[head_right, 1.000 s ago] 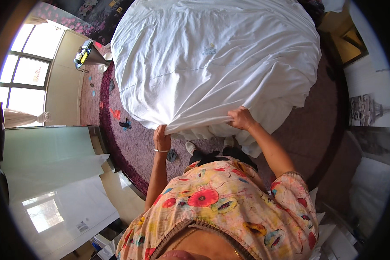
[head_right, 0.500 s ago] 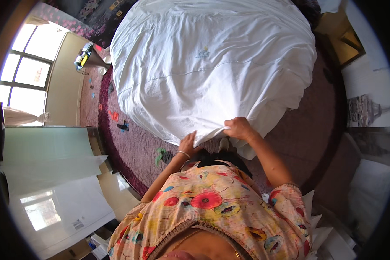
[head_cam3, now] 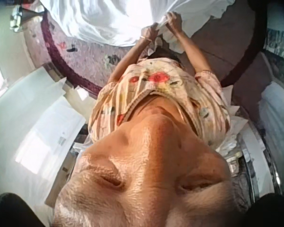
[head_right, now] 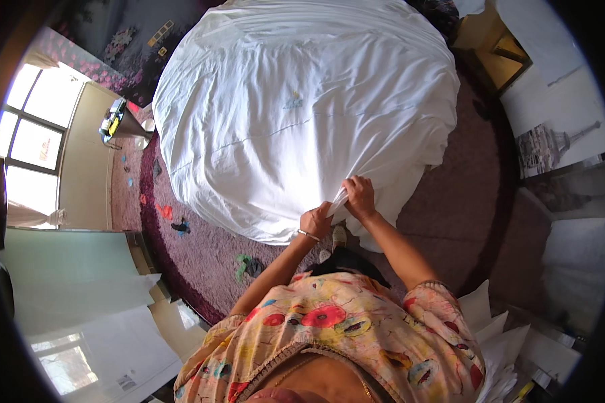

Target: The person folds a large white sheet on a round bed. They repeatedly lift, align, and smooth the fabric by hand, working around the bed to gather and fold the sheet into a more compact shape.

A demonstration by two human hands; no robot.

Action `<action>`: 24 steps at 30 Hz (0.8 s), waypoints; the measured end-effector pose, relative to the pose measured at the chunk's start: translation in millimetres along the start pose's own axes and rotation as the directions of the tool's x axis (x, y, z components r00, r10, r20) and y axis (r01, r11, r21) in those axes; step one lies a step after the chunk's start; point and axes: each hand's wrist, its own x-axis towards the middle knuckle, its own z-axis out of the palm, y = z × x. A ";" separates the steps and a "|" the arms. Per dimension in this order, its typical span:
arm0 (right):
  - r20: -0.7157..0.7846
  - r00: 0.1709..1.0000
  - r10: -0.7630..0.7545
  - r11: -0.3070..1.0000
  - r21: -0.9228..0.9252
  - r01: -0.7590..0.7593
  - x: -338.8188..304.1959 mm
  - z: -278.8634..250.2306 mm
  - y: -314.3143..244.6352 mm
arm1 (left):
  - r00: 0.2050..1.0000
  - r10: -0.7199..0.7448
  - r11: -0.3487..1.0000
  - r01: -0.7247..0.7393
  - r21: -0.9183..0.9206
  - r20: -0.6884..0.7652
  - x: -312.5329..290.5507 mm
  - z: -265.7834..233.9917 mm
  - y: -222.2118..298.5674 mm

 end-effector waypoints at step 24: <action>0.388 0.916 0.100 0.995 -0.020 -0.100 -72.6 -69.5 144.4 | 0.928 -0.127 0.921 -0.020 0.388 0.350 -2.4 102.6 19.5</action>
